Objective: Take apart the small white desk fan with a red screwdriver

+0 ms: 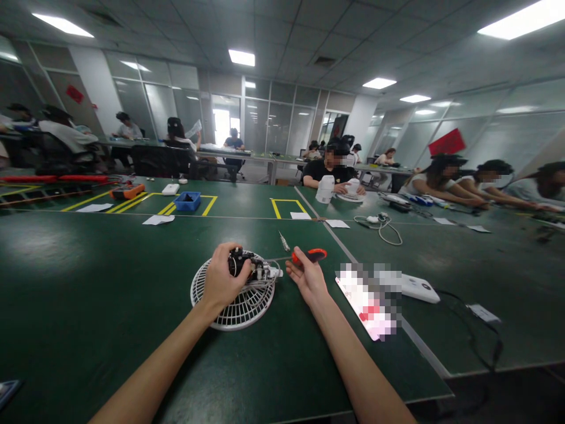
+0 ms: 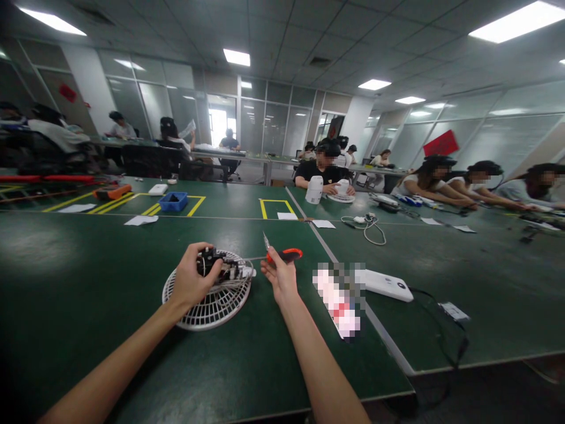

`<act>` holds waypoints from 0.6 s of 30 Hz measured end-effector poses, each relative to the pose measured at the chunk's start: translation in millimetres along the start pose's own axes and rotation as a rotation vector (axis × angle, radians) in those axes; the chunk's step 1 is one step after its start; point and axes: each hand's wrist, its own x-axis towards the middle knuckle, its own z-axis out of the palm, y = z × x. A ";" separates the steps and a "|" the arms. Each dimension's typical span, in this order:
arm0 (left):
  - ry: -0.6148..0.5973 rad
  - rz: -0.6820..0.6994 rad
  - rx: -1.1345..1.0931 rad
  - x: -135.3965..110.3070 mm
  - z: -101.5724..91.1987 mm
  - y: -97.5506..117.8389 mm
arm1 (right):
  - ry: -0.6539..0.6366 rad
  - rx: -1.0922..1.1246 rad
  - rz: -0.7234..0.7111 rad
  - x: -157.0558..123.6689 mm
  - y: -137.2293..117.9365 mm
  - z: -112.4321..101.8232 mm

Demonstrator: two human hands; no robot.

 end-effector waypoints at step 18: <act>-0.001 -0.028 -0.020 0.0 -0.2 -0.3 | -0.061 0.189 0.001 -8.6 2.8 5.9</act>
